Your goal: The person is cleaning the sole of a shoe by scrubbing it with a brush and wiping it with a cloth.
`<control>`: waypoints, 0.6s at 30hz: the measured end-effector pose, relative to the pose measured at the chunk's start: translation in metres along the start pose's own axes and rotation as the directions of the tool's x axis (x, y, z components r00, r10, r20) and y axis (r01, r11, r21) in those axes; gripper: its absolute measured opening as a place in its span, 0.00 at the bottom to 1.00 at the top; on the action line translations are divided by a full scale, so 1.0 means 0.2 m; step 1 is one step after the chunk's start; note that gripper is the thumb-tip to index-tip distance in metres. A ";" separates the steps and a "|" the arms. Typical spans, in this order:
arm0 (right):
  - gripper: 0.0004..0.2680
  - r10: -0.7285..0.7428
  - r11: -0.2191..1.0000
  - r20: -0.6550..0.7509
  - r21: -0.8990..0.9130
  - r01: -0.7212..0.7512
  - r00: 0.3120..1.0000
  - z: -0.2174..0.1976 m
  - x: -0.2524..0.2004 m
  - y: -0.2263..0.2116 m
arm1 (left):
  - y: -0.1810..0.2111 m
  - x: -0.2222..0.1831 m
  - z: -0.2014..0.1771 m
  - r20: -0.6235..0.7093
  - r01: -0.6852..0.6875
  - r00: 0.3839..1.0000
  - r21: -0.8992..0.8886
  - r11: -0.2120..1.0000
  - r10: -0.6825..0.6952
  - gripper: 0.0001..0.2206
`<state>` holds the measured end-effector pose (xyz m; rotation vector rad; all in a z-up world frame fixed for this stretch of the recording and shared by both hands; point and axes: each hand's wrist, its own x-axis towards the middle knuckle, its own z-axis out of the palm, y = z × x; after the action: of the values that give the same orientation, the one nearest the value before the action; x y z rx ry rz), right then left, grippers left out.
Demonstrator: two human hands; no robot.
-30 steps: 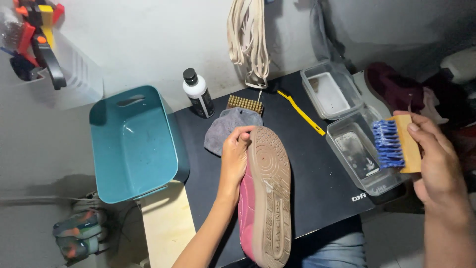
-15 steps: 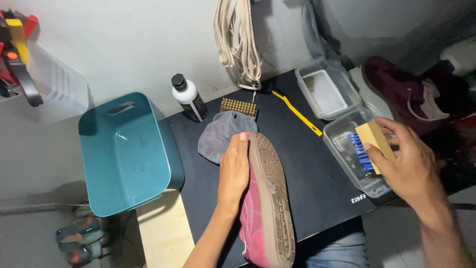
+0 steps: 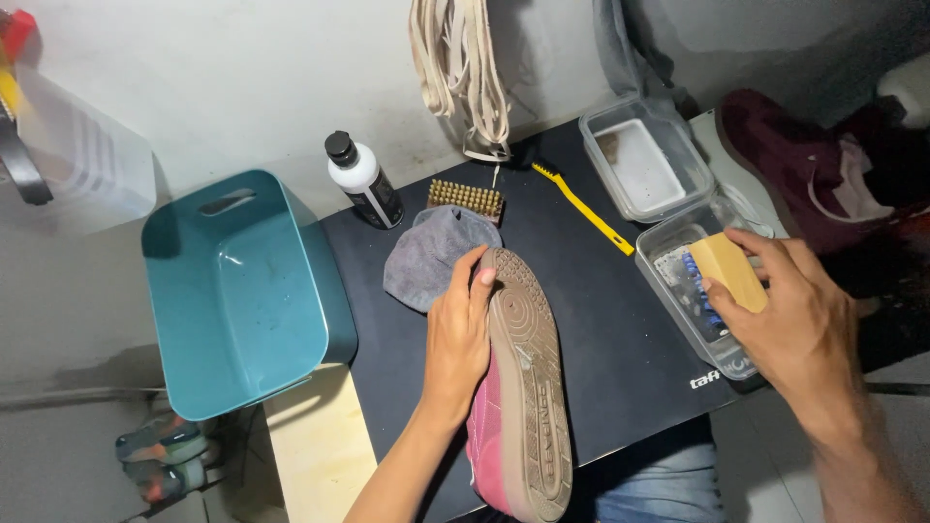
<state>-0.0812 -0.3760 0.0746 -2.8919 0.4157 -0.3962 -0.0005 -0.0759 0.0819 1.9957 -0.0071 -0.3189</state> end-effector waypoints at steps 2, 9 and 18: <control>0.20 0.013 1.000 0.035 0.001 -0.013 0.999 -0.01 0.01 -0.01 | -0.02 0.02 -0.01 0.016 -0.041 0.999 0.007 0.999 0.041 0.33; 0.22 0.065 0.981 0.008 0.182 -0.066 0.998 -0.07 -0.01 -0.08 | 0.00 0.06 -0.07 0.182 -0.141 0.974 0.031 0.989 0.134 0.26; 0.24 0.094 0.992 0.163 0.064 -0.105 0.982 -0.03 0.02 -0.01 | -0.01 0.06 -0.09 0.266 -0.128 0.958 0.071 0.989 0.105 0.39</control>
<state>-0.0788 -0.3769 0.0808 -2.7922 0.5054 -0.1582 0.0156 -0.0617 0.0852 2.0164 -0.3106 -0.5118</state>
